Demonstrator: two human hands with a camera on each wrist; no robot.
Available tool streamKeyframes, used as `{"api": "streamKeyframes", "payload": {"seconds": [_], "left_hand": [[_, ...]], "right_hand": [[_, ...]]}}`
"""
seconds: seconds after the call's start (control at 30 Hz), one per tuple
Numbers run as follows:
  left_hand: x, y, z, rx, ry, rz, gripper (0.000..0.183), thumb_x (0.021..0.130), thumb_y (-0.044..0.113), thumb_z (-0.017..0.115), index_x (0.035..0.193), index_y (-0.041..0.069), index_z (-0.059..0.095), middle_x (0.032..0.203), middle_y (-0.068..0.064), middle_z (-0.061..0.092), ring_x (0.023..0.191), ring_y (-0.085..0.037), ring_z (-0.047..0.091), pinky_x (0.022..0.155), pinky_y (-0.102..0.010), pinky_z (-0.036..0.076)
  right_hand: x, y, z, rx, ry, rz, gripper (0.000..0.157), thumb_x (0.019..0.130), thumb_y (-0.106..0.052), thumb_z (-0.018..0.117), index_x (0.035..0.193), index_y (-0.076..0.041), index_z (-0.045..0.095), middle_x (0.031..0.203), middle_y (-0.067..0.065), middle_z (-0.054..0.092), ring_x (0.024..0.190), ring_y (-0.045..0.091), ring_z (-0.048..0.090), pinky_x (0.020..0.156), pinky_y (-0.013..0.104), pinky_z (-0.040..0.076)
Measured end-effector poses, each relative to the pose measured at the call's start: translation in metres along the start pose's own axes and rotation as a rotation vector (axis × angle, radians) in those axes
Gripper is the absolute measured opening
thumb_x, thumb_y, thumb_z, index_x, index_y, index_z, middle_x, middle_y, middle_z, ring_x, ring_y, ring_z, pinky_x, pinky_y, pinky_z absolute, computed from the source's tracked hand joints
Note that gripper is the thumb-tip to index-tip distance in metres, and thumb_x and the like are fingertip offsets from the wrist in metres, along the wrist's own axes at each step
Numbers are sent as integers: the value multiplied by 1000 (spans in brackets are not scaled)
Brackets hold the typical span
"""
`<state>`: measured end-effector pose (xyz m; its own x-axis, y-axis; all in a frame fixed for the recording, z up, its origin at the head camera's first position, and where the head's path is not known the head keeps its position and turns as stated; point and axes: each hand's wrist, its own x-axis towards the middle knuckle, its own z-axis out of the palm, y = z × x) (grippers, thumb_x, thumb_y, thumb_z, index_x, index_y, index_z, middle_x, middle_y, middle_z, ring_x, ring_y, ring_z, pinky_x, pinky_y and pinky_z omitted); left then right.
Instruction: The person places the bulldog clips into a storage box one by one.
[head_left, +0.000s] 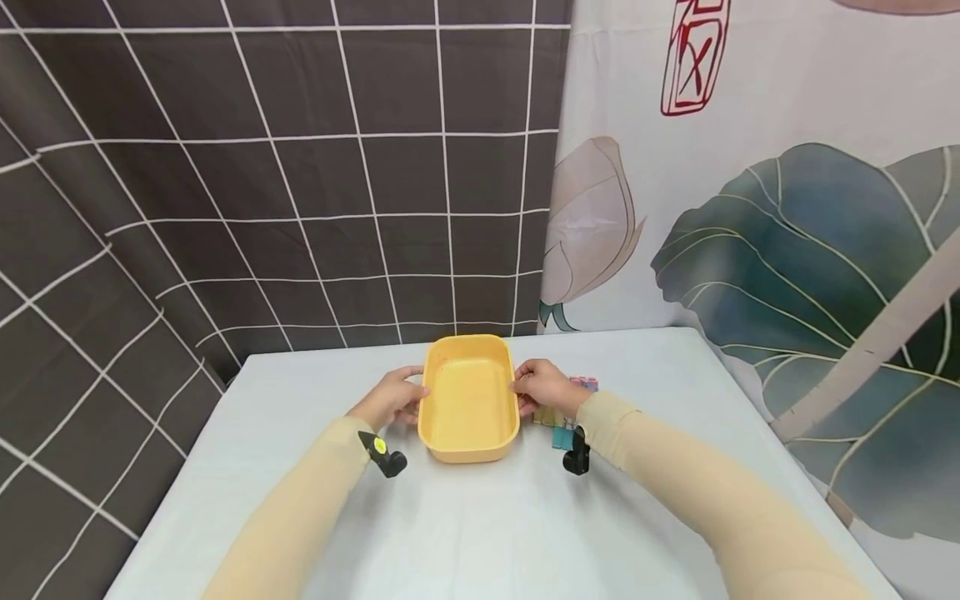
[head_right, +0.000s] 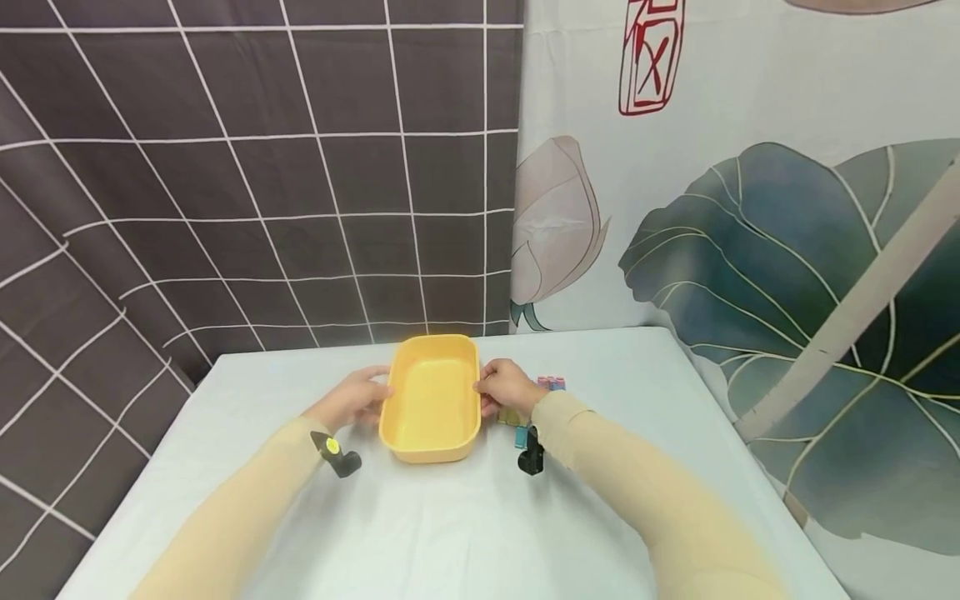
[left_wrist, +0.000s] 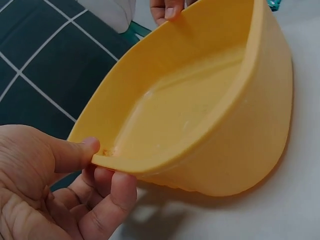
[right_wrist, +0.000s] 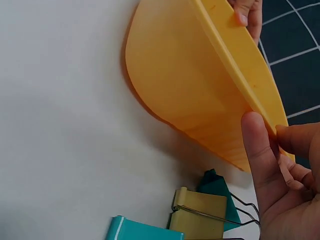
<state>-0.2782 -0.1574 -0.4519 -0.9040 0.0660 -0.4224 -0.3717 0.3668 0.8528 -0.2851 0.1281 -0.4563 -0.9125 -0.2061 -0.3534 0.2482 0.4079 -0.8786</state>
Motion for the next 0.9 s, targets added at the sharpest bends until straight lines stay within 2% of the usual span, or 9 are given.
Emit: {"api": "streamKeyframes", "payload": {"seconds": [0.23, 0.37, 0.6, 0.73, 0.9], "left_hand": [[7, 5, -4, -20, 1, 6, 58, 98, 7, 62, 152, 10, 42, 88, -12, 66, 72, -20, 63, 64, -32, 59], [13, 5, -3, -70, 0, 27, 56, 98, 6, 61, 151, 8, 44, 83, -10, 64, 68, -18, 61, 62, -31, 58], [26, 9, 4, -97, 6, 30, 55, 99, 9, 61, 151, 12, 45, 90, -11, 66, 73, -18, 62, 63, -29, 57], [26, 10, 2, -103, 35, 17, 53, 100, 11, 61, 151, 15, 45, 89, -10, 65, 72, -17, 60, 60, -27, 54], [23, 8, 2, -105, 53, -20, 53, 101, 11, 59, 152, 16, 45, 83, -8, 61, 64, -14, 56, 54, -23, 50]], "right_hand": [[12, -5, 0, 1, 28, -4, 17, 100, -8, 62, 112, 3, 56, 86, 16, 63, 62, 18, 62, 62, 31, 60], [16, -4, -3, 53, 49, 0, 19, 100, -7, 62, 115, 4, 57, 85, 15, 62, 61, 17, 61, 62, 30, 59], [24, 0, -11, 65, 98, 3, 21, 101, -7, 61, 117, 4, 57, 90, 17, 62, 61, 17, 61, 60, 30, 59], [25, -6, -9, 51, 103, 3, 22, 101, -9, 62, 119, 4, 57, 92, 17, 63, 61, 17, 62, 61, 30, 59], [21, -12, -6, 58, 77, 61, 22, 101, -8, 63, 118, 3, 57, 92, 16, 63, 61, 16, 62, 62, 29, 59]]}}
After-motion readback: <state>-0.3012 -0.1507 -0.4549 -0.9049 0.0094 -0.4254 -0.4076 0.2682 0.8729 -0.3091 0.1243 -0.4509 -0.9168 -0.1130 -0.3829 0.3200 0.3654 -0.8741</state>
